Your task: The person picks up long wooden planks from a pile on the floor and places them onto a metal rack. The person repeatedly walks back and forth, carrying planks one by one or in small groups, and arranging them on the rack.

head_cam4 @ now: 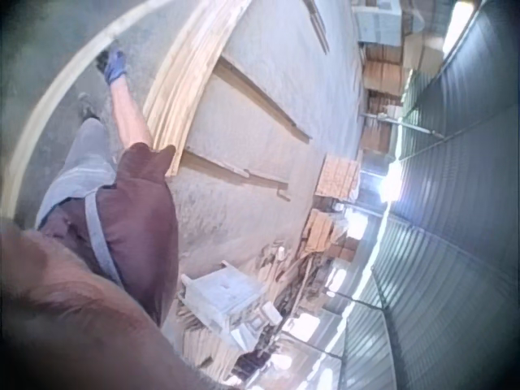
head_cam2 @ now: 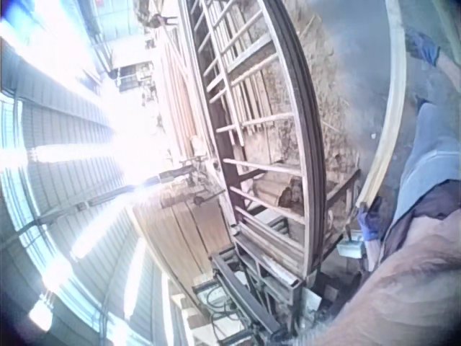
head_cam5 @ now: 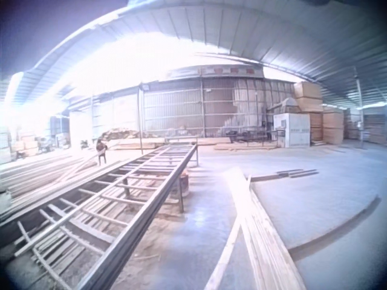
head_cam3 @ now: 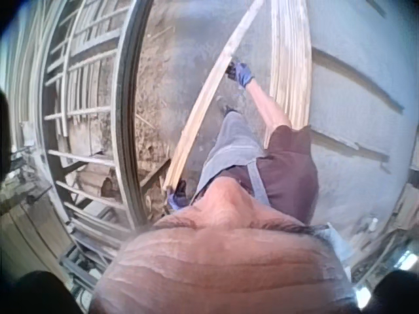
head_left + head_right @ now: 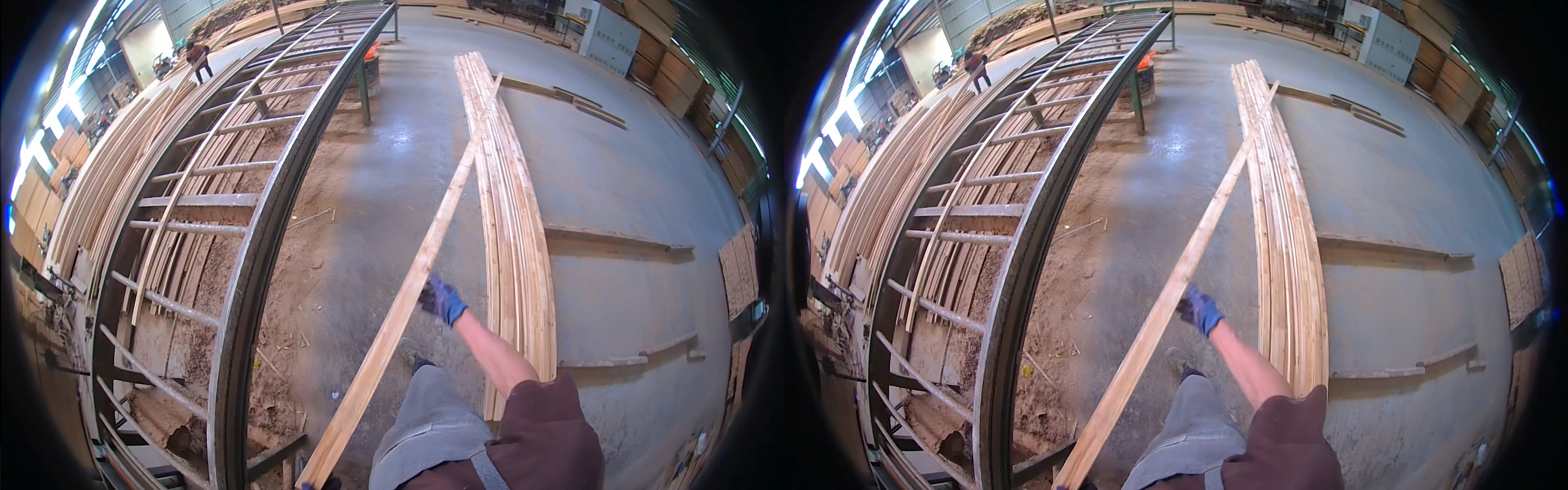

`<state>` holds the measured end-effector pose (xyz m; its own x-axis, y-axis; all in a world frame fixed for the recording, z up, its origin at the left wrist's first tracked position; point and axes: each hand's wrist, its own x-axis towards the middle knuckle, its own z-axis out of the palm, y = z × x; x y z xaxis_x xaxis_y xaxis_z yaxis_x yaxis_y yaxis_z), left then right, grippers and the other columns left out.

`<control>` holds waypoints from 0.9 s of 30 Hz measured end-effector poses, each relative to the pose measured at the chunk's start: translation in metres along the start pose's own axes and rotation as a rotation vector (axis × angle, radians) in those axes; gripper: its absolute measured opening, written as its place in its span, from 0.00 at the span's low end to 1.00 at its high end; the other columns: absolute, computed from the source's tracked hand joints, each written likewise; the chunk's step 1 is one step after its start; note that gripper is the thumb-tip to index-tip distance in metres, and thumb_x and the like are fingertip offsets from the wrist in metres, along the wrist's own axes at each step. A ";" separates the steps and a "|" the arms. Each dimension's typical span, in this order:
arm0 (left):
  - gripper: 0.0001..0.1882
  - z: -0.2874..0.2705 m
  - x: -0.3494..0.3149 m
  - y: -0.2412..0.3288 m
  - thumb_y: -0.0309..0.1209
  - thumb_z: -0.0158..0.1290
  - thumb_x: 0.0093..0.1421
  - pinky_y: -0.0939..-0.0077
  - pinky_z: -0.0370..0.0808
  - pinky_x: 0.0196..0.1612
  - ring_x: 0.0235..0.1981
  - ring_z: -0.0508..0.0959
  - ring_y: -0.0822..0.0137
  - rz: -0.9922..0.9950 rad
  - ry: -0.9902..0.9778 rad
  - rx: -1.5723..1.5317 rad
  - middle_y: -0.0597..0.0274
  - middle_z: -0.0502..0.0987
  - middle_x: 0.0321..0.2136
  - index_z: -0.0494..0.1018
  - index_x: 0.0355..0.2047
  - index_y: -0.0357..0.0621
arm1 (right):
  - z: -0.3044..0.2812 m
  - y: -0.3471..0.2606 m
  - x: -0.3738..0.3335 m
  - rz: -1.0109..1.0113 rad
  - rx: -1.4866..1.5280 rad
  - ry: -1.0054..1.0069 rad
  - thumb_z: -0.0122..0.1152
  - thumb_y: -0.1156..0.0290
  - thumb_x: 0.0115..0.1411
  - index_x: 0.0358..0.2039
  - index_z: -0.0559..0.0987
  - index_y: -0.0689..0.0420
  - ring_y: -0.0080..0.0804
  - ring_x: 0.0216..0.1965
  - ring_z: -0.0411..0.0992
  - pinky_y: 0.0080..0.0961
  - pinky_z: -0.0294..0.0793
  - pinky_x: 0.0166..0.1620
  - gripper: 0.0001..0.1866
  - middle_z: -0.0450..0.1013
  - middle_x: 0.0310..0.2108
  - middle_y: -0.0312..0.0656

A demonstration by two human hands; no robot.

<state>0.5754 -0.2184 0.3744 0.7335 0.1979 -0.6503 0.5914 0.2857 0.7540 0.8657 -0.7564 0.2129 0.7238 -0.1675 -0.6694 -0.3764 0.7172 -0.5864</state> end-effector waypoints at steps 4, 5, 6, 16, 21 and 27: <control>0.31 0.061 0.029 0.053 0.50 0.45 0.64 0.56 0.76 0.46 0.43 0.77 0.51 -0.046 0.131 0.145 0.43 0.74 0.45 0.62 0.55 0.34 | -0.047 -0.089 0.137 -0.403 0.290 0.057 0.51 0.42 0.61 0.42 0.75 0.57 0.40 0.37 0.76 0.41 0.77 0.40 0.28 0.76 0.37 0.45; 0.31 0.072 0.031 0.061 0.50 0.45 0.64 0.56 0.76 0.46 0.43 0.77 0.51 -0.044 0.173 0.158 0.43 0.74 0.45 0.62 0.55 0.34 | -0.035 -0.105 0.154 -0.370 0.257 0.129 0.52 0.42 0.61 0.44 0.74 0.58 0.41 0.38 0.75 0.41 0.77 0.42 0.28 0.75 0.40 0.46; 0.31 0.084 0.032 0.066 0.50 0.45 0.64 0.56 0.76 0.46 0.43 0.77 0.51 -0.048 0.205 0.167 0.43 0.74 0.45 0.62 0.55 0.34 | -0.028 -0.121 0.164 -0.344 0.217 0.206 0.52 0.43 0.60 0.45 0.74 0.59 0.42 0.40 0.75 0.41 0.77 0.44 0.29 0.74 0.42 0.47; 0.31 0.154 0.104 0.114 0.50 0.46 0.64 0.55 0.74 0.47 0.43 0.77 0.50 -0.021 0.179 0.272 0.43 0.74 0.44 0.63 0.54 0.34 | -0.001 -0.143 0.151 -0.397 0.203 0.321 0.55 0.54 0.62 0.45 0.73 0.60 0.38 0.40 0.73 0.39 0.75 0.45 0.21 0.73 0.39 0.43; 0.30 0.155 0.122 0.123 0.50 0.46 0.63 0.55 0.74 0.47 0.43 0.76 0.50 0.022 0.143 0.305 0.43 0.74 0.44 0.63 0.54 0.35 | 0.042 -0.138 0.104 -0.342 0.125 0.181 0.56 0.56 0.62 0.44 0.73 0.59 0.39 0.39 0.74 0.41 0.76 0.44 0.20 0.74 0.37 0.43; 0.30 0.124 0.128 0.126 0.50 0.46 0.63 0.55 0.73 0.48 0.43 0.76 0.50 0.063 0.147 0.336 0.43 0.74 0.44 0.64 0.54 0.35 | 0.087 -0.116 0.071 -0.339 -0.039 0.081 0.57 0.55 0.61 0.41 0.74 0.58 0.37 0.30 0.76 0.39 0.78 0.34 0.18 0.74 0.33 0.41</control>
<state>0.7849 -0.2735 0.3978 0.7307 0.3444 -0.5894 0.6412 -0.0501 0.7657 1.0110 -0.7927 0.2732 0.7636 -0.4461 -0.4667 -0.1454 0.5854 -0.7976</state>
